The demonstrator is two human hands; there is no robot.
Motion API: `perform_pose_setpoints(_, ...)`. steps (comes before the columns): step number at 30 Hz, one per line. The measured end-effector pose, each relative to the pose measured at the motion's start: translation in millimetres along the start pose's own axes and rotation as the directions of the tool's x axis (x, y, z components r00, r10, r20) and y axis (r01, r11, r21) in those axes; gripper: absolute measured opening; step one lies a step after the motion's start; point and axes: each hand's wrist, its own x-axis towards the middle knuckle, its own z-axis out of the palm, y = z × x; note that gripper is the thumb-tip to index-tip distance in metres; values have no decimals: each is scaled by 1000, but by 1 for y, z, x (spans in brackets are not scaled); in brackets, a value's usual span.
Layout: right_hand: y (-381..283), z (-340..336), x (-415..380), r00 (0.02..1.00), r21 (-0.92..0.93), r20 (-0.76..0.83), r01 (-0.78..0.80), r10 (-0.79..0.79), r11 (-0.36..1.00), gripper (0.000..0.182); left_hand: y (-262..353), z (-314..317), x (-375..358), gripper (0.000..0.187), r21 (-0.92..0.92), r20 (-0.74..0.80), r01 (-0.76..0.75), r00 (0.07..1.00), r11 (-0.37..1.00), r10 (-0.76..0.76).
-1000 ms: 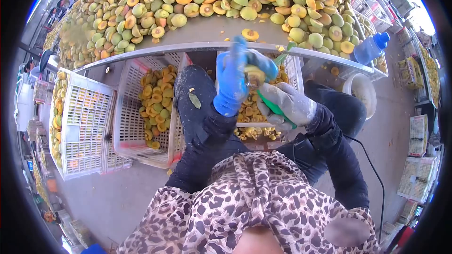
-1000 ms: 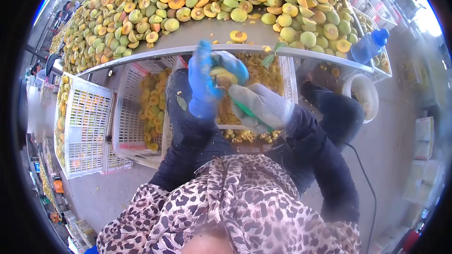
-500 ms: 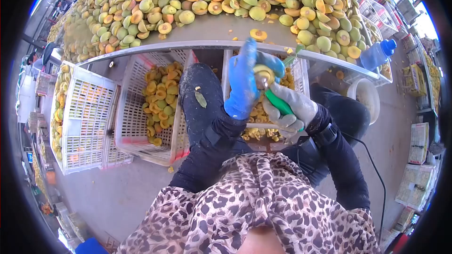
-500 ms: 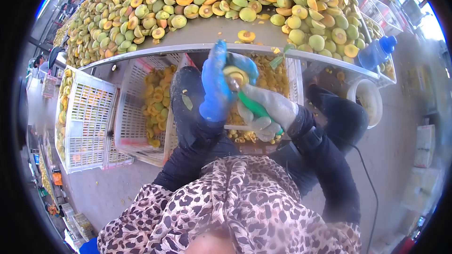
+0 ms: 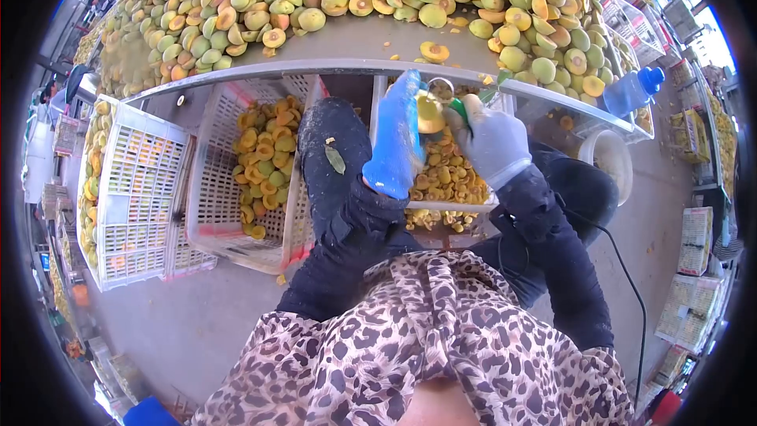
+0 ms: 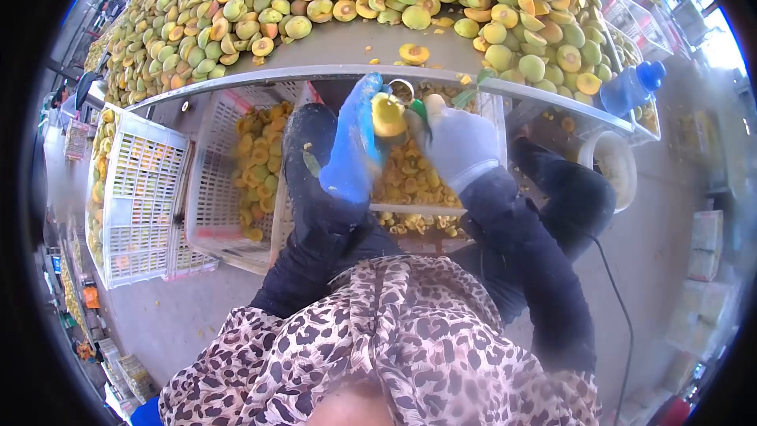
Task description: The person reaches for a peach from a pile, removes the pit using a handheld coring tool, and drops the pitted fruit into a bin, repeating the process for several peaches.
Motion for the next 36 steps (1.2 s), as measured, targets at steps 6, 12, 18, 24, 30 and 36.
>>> perform_pose_setpoints(6,44,25,-6,952,-333,179,-178,248,926,31,63,7,-44,16,484,-161,-442,803,755,573)
perform_pose_setpoints(12,31,16,92,970,-181,147,-167,195,969,41,93,-56,-5,18,919,242,-392,482,-40,842)
perform_pose_setpoints(18,36,65,178,827,-407,504,-29,250,913,44,75,-28,29,29,452,-108,-241,941,859,321)
perform_pose_setpoints(24,14,25,146,907,-75,407,156,-113,985,43,71,-30,50,50,268,-110,75,993,960,-47)
perform_pose_setpoints(30,-16,-10,68,968,133,-13,250,-251,959,26,42,-3,39,38,-270,147,214,973,939,-180)
perform_pose_setpoints(36,-33,-11,0,972,629,170,-235,164,741,24,35,16,8,29,-271,37,34,999,962,-25)
